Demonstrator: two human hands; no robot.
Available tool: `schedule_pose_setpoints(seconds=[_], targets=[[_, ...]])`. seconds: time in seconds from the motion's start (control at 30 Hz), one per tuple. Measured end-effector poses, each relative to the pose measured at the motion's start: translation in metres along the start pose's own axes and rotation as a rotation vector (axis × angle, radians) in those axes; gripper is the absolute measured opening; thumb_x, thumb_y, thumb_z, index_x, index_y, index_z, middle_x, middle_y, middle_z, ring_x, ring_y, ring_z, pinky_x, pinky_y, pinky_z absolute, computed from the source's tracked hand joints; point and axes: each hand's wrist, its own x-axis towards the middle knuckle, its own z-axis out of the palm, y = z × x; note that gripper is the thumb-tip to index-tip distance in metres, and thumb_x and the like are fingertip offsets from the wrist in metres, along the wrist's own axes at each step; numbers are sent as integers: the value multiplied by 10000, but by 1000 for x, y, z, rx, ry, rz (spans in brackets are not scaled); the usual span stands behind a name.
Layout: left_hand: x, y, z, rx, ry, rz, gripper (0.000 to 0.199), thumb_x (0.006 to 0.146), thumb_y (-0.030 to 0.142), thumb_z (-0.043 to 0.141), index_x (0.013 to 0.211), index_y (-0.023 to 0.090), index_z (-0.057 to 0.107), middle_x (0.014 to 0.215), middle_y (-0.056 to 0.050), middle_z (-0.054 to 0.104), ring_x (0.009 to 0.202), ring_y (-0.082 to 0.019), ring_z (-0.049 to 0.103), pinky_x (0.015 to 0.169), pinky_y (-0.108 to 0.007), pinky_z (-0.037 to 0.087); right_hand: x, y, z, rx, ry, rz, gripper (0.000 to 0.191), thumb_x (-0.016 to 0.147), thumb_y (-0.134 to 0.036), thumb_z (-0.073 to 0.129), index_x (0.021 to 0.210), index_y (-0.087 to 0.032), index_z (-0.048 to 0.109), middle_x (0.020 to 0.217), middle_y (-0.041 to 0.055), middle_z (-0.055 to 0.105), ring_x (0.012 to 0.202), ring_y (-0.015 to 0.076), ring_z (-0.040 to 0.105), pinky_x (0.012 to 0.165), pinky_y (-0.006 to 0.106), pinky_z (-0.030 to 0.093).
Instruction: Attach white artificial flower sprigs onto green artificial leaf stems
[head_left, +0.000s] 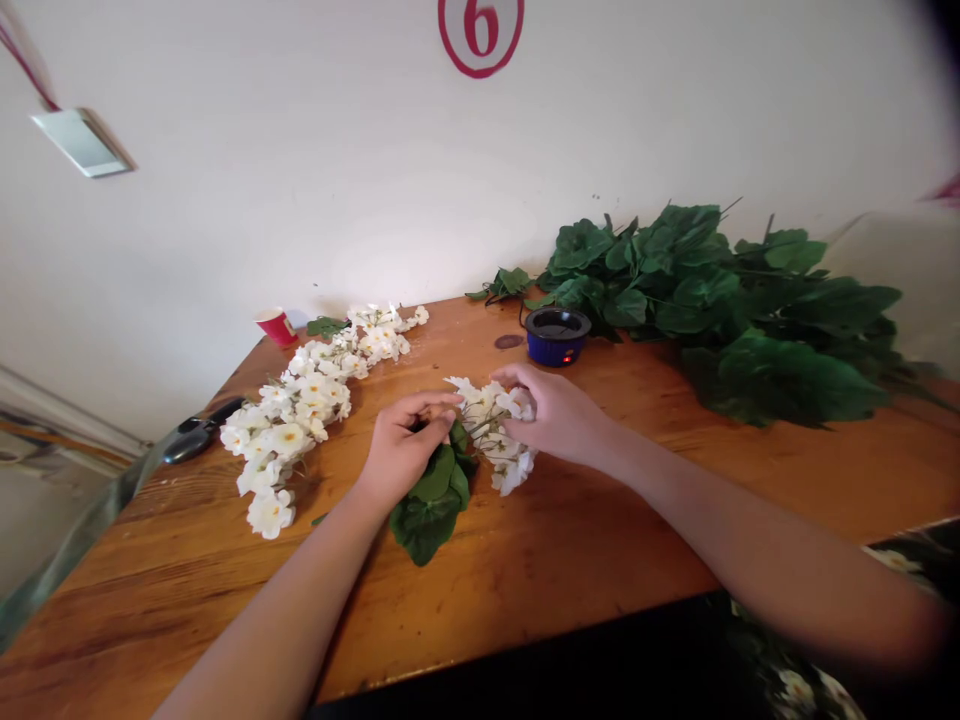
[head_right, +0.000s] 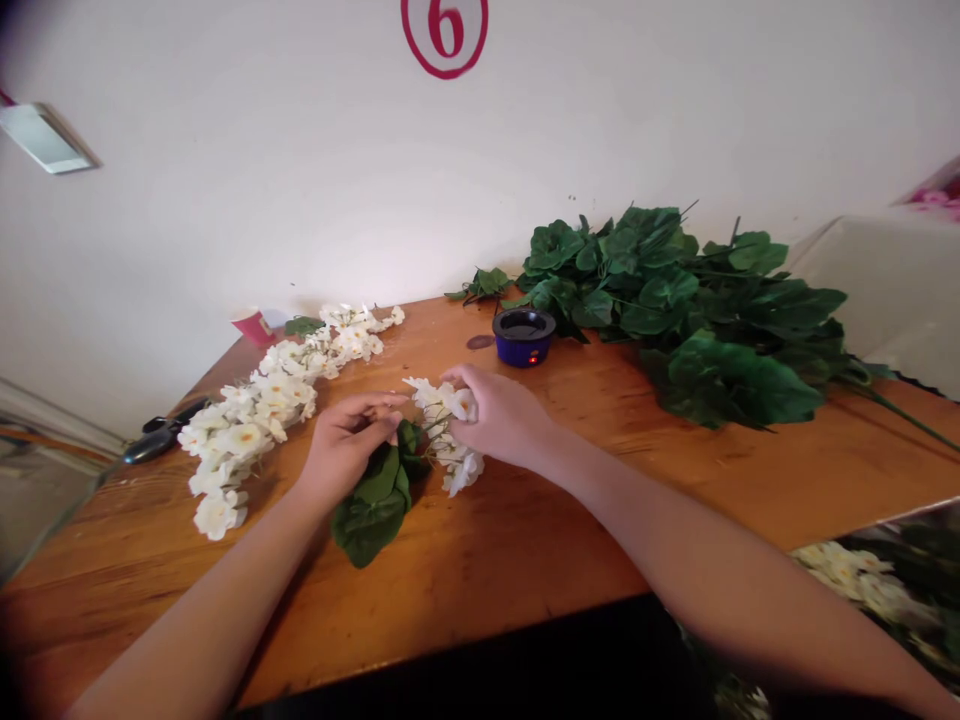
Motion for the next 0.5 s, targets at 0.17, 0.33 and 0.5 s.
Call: schedule_pose_setpoints(seconds=[0.17,0.33,0.5], targets=[[-2,-3,1,100,-20,44,222,789,199,666,990,214,760,620,32,529,550,-93,467,548,-228,375,-4,1,7,106,106,10,534,758,-246,687,1263,-263,513,1268,78,644,1141,268,624,923,398,496],[-2,-2,-2,173,-64,92,271,819,180,606,1055,223,730,615,45,507,549,-98,467,572,-236,393,-6,0,12,147,181,3,479,750,-243,686,1209,-242,547,1246,77,645,1146,254,613,948,401,488],[-1,-1,0,522,-81,398,173,809,256,677,972,218,719,758,-11,612,713,-157,566,727,-317,474,-7,-3,10,177,176,35,388,766,-283,677,1141,-252,583,1136,54,676,990,232,647,866,372,505]])
